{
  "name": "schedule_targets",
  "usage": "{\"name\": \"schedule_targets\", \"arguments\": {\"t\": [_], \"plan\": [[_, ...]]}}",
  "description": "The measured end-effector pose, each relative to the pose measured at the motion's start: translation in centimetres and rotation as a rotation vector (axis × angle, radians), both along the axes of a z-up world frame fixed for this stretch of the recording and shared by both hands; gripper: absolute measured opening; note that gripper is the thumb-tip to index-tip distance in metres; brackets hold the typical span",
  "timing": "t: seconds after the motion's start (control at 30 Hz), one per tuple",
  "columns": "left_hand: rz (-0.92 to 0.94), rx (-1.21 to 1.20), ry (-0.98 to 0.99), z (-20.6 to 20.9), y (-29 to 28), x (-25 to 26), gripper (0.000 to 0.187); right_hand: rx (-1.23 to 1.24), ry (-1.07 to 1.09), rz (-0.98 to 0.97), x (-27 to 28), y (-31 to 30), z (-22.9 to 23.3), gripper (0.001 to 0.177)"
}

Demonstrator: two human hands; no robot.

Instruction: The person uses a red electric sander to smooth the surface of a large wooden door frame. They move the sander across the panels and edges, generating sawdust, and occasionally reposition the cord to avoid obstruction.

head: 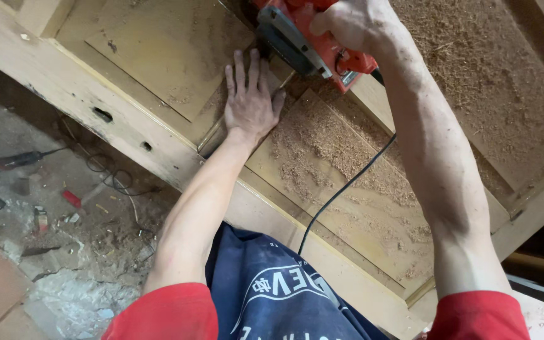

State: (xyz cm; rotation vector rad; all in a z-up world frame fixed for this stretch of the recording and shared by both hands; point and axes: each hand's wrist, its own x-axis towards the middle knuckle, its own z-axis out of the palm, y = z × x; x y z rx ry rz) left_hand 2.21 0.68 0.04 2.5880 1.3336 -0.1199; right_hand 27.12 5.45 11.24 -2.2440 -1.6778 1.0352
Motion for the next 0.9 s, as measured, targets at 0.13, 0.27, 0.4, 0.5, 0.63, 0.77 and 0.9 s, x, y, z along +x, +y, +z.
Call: {"name": "schedule_targets", "arguments": {"t": [0.13,0.27,0.4,0.5,0.63,0.77,0.9], "plan": [[0.017,-0.028,-0.02,0.6,0.0,0.3,0.079,0.049,0.047,-0.024,-0.2,0.5,0.5,0.043],[0.03,-0.073,-0.044,1.2,0.0,0.1,0.079,0.023,0.055,-0.049,-1.2,2.0,0.8,0.043],[0.039,-0.087,-0.073,1.1,0.1,0.0,0.075,0.081,0.055,-0.013,-2.0,3.8,0.8,0.043],[0.037,-0.05,-0.127,0.8,0.0,0.0,0.075,0.044,0.045,-0.011,-2.5,5.0,0.5,0.039],[0.021,-0.01,-0.161,0.2,-0.1,-0.3,0.075,0.04,0.027,-0.018,-3.4,6.9,-0.2,0.037],[0.029,0.076,-0.238,-0.5,-0.1,-0.4,0.074,0.031,-0.006,0.008,-4.5,10.3,-1.9,0.04],[0.017,0.12,-0.316,-0.7,-0.2,-0.7,0.073,-0.011,-0.028,0.016,-5.8,13.9,-4.2,0.042]]}}
